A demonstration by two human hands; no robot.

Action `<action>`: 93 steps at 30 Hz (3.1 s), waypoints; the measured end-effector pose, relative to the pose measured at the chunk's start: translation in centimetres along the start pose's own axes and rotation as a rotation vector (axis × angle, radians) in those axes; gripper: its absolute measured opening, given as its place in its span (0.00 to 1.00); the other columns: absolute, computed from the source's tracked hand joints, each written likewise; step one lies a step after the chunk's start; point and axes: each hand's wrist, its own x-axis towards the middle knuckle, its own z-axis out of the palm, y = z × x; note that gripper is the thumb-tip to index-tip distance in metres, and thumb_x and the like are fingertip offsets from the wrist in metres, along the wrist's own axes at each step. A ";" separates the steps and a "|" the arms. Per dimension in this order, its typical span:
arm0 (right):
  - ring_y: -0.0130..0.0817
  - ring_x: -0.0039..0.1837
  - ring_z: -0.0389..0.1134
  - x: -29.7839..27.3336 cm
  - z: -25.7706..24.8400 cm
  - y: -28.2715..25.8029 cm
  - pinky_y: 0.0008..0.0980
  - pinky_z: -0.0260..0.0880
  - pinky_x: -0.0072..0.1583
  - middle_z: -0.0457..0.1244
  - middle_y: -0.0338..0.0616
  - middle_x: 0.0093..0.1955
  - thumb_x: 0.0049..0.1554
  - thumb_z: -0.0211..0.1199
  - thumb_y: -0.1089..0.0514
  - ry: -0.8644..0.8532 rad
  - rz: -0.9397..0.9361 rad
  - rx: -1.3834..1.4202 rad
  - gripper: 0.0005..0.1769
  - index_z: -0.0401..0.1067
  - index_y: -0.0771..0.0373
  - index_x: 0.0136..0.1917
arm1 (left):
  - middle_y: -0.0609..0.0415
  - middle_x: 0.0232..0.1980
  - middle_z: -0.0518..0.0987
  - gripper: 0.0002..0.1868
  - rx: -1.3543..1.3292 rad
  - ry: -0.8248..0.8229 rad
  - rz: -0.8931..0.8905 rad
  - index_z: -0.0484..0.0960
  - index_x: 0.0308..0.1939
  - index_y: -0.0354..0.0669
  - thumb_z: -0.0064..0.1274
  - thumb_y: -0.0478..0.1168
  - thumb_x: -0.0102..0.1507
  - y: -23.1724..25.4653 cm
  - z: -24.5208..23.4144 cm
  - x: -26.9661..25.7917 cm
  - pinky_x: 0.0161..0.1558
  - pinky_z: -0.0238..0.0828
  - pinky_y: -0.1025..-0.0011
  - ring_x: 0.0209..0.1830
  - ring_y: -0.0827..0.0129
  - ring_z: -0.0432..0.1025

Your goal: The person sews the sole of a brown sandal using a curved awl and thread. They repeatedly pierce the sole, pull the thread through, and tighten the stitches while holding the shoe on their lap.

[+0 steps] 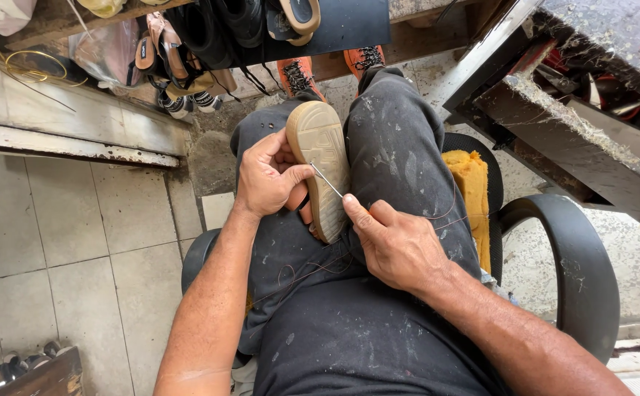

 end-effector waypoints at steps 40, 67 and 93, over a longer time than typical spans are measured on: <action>0.48 0.28 0.67 0.0 -0.4 0.2 0.43 0.69 0.29 0.56 0.42 0.34 0.62 0.52 0.54 -0.057 0.066 0.011 0.26 0.68 0.52 0.73 | 0.51 0.38 0.77 0.30 0.114 0.026 -0.121 0.77 0.62 0.34 0.71 0.38 0.58 0.4 0.7 1.5 0.36 0.84 0.71 0.34 0.69 0.80; 0.49 0.31 0.69 0.0 -0.3 0.6 0.45 0.73 0.32 0.60 0.41 0.35 0.62 0.53 0.54 -0.074 0.145 0.127 0.27 0.66 0.49 0.75 | 0.45 0.40 0.82 0.29 0.034 0.022 -0.038 0.77 0.62 0.31 0.69 0.34 0.59 -0.9 0.2 1.2 0.42 0.84 0.65 0.40 0.65 0.81; 0.49 0.33 0.70 -0.8 -0.3 1.0 0.45 0.72 0.32 0.60 0.42 0.36 0.60 0.57 0.56 -0.063 0.161 0.220 0.28 0.67 0.54 0.74 | 0.50 0.40 0.80 0.34 -0.021 0.015 -0.023 0.75 0.63 0.30 0.72 0.31 0.55 0.2 0.7 0.7 0.40 0.84 0.72 0.40 0.68 0.81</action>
